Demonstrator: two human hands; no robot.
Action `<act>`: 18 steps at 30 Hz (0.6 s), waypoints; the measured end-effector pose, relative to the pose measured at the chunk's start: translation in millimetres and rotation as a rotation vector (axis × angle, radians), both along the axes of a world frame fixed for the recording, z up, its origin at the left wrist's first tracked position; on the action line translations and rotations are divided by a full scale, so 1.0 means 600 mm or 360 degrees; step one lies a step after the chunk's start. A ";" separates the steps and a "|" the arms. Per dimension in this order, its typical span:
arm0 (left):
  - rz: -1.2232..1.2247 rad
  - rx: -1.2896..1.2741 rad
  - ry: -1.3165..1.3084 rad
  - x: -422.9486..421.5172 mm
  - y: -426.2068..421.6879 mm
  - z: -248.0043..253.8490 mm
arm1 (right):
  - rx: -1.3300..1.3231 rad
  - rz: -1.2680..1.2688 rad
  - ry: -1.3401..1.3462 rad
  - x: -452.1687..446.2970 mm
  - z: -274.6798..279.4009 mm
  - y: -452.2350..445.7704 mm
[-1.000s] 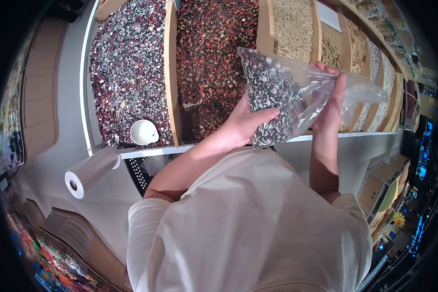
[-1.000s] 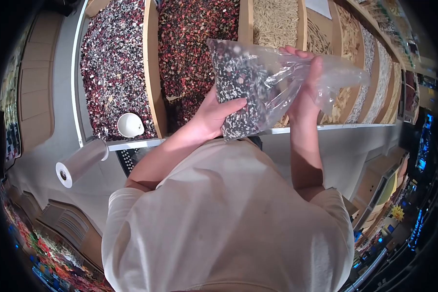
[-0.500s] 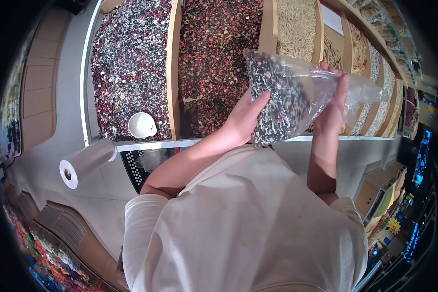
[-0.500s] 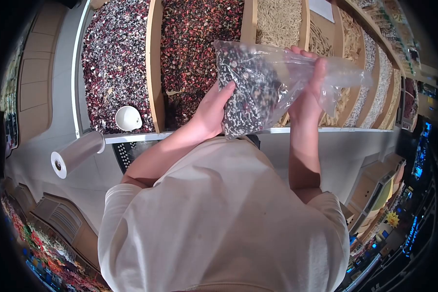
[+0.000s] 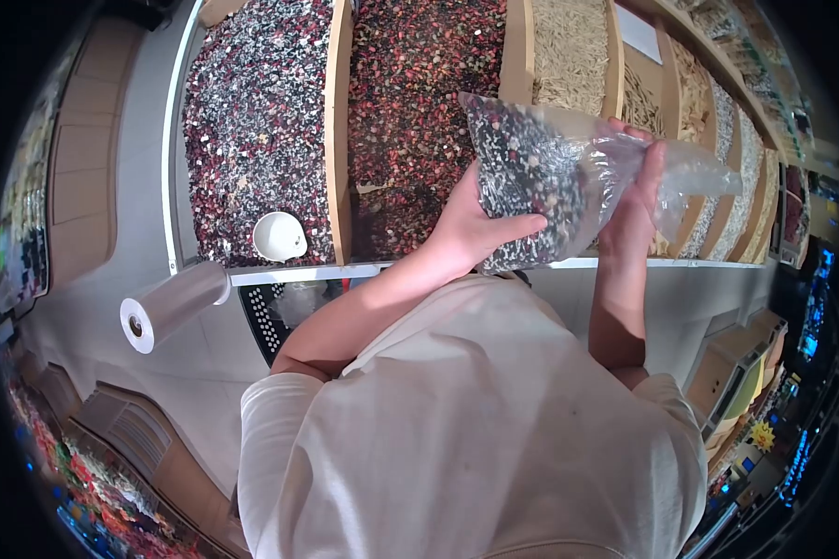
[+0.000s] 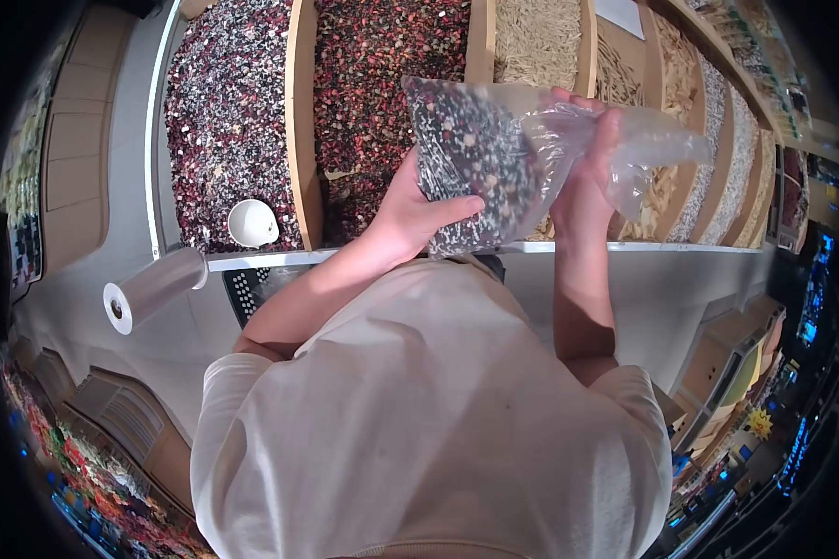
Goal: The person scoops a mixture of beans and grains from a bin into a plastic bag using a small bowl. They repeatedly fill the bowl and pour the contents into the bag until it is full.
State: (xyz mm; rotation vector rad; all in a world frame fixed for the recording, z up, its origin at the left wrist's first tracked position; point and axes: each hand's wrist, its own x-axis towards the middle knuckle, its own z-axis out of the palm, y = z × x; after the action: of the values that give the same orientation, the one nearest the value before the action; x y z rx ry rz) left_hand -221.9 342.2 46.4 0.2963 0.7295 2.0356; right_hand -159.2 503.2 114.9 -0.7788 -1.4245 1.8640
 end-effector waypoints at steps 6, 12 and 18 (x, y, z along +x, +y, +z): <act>-0.0155 0.0094 -0.0212 0.000 -0.012 -0.020 | 0.0230 0.0196 0.0169 -0.009 0.003 -0.018; -0.0572 0.0481 -0.1362 -0.018 -0.028 -0.037 | 0.0273 0.0594 0.0459 -0.008 0.031 -0.059; -0.0745 0.0689 -0.1492 -0.003 -0.058 -0.078 | 0.0720 0.1043 0.0364 -0.004 0.041 -0.122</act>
State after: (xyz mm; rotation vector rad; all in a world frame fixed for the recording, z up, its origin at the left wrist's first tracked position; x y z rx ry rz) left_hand -223.4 307.3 -0.2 -0.2370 -0.3392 1.5942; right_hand -161.4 430.3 139.6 0.1462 -1.9929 1.8731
